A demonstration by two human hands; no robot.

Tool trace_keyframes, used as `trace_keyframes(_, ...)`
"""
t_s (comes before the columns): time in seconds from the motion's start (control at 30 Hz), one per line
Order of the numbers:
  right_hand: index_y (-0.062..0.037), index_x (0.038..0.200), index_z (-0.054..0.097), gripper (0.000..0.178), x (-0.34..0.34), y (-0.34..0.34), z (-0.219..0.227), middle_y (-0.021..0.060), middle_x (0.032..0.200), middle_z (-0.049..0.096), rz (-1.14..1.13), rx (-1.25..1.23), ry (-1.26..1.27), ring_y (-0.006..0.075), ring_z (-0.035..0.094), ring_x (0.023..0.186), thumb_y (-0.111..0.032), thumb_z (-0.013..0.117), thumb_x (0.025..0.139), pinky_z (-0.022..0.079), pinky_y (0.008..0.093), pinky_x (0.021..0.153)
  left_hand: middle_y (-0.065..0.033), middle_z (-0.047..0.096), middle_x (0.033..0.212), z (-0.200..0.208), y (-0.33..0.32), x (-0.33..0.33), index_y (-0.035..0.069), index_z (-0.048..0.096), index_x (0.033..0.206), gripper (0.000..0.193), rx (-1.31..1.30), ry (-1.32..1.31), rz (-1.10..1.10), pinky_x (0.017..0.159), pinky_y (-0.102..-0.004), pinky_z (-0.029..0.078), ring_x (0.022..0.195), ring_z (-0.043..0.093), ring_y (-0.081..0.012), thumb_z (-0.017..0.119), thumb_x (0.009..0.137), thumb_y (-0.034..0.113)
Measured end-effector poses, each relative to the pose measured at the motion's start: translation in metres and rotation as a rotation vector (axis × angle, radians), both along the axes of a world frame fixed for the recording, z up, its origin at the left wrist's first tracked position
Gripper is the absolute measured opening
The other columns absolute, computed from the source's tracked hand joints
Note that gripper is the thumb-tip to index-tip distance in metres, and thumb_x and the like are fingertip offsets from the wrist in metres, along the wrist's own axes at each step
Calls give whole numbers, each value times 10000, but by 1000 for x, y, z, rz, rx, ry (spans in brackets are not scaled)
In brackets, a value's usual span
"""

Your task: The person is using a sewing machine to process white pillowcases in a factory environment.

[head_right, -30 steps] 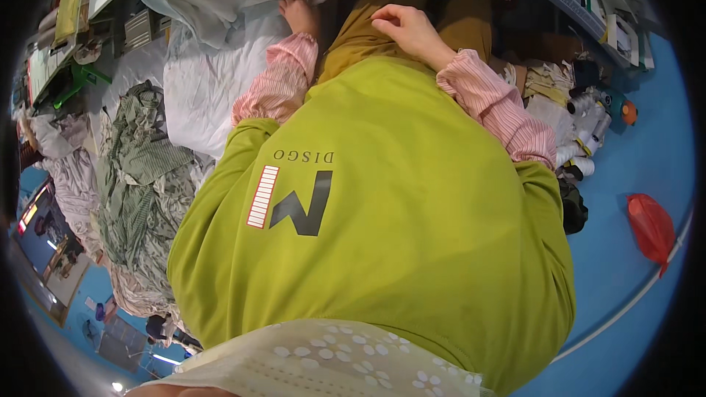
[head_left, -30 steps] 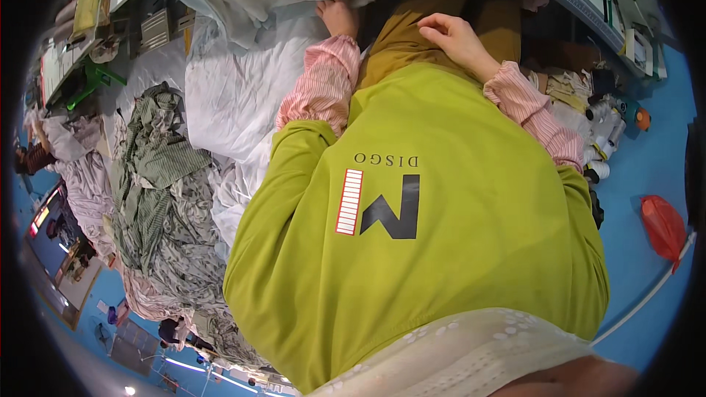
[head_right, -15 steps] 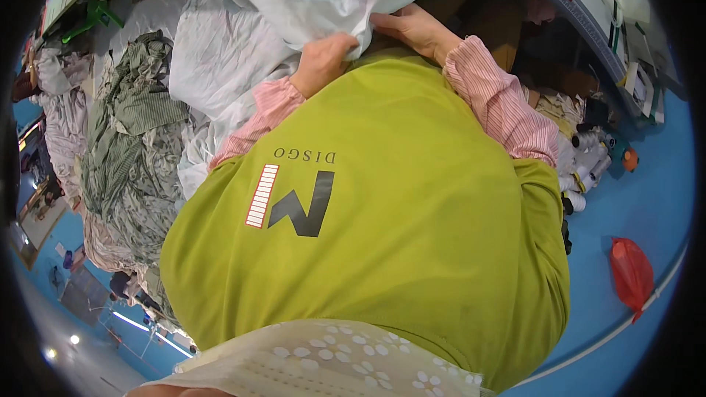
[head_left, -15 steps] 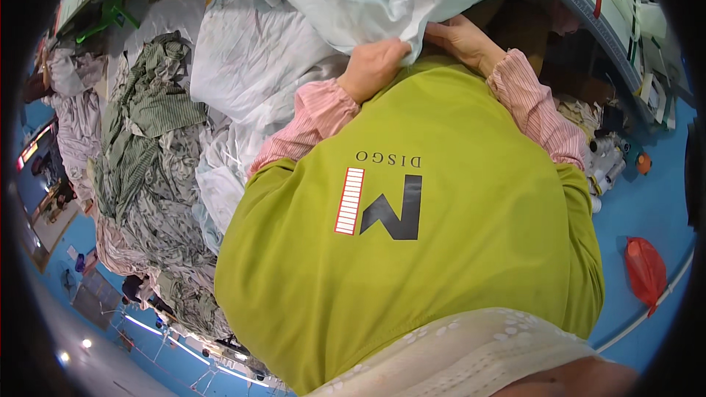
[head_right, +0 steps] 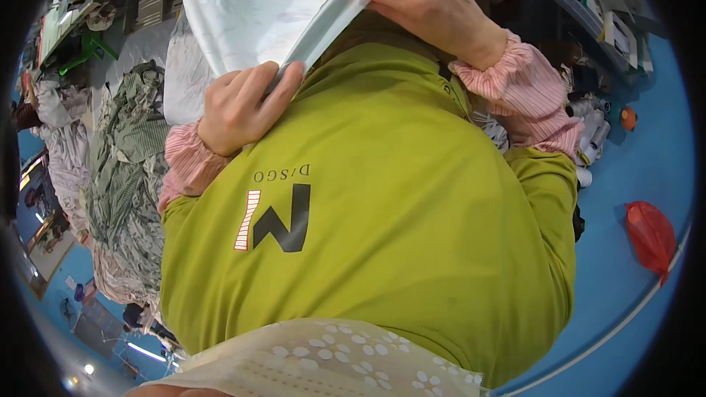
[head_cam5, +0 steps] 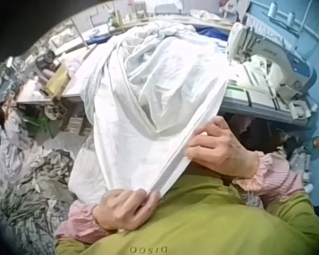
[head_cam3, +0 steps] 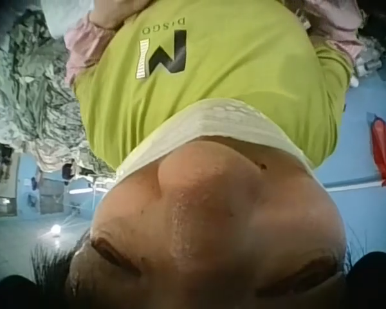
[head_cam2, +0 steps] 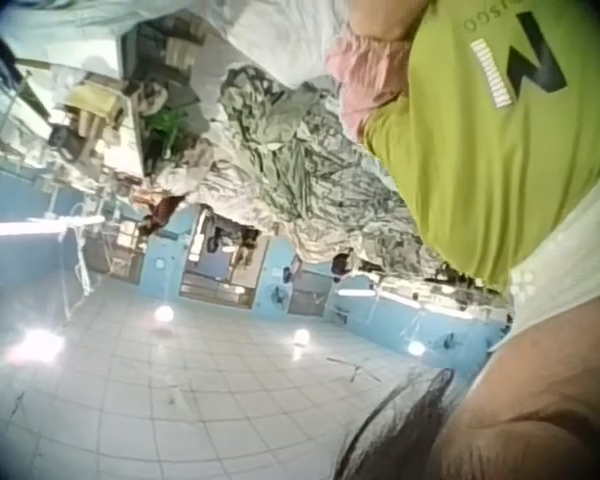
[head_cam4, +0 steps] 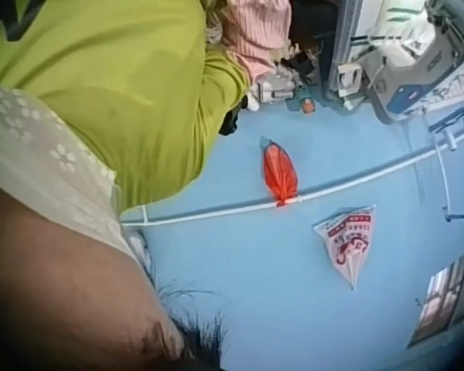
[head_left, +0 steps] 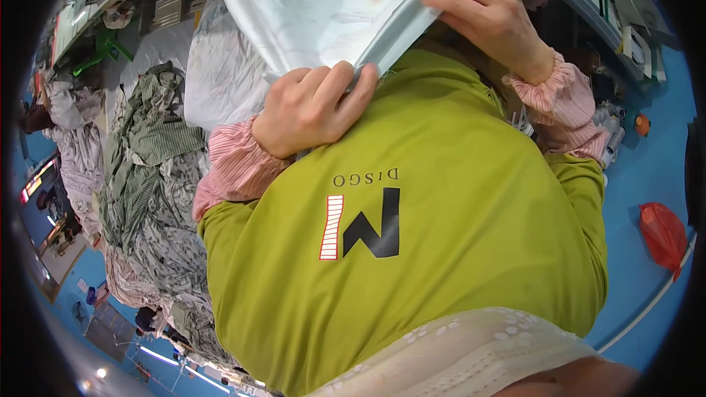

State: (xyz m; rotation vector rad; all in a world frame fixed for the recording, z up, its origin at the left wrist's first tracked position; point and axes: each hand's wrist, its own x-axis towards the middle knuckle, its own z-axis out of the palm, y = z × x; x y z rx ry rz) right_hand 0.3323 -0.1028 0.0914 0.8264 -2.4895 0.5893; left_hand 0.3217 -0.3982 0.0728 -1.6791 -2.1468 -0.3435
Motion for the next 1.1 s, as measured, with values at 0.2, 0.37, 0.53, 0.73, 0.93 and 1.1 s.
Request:
trace_keyframes(0.2,-120,902,669,86,9,11,20,11,861,643,79,34,48,197,606,846,-113,682,817,431,341,825,15,491,753,23,16,7,45,681,1024,229,55,111,-92,443,-222,392,534,455,-64,665,798,77)
trace_keyframes(0.37,-127,891,657,74,-18,16,18,10,844,625,157,201,47,200,611,845,-128,674,819,453,328,807,14,496,752,26,18,13,29,677,1017,201,63,137,-90,442,-220,395,534,461,-62,668,824,83)
trace_keyframes(0.53,-131,907,658,57,-20,24,12,29,870,627,243,116,-151,239,616,837,-178,667,876,452,349,798,11,515,776,24,16,15,17,671,1023,215,23,116,-85,442,-213,407,548,475,-56,672,818,85)
trace_keyframes(0.73,-156,942,680,87,-29,30,1,35,894,632,272,428,-272,242,618,864,-224,655,893,457,365,810,4,522,823,18,17,12,14,664,1007,230,2,57,-136,447,-214,435,568,497,-60,663,786,77)
trace_keyframes(0.93,-150,929,686,105,-39,18,-10,5,967,644,292,349,66,221,589,986,-188,617,860,449,362,849,0,496,806,12,17,9,13,660,995,233,48,-26,-186,456,-224,452,575,516,-70,656,771,76)
trace_keyframes(1.1,-125,911,687,129,-48,15,9,20,1072,638,374,401,-158,209,551,1080,-164,589,836,437,379,923,-42,553,853,16,15,8,-12,672,1032,309,-4,-59,-232,476,-245,472,604,561,-103,670,730,54)
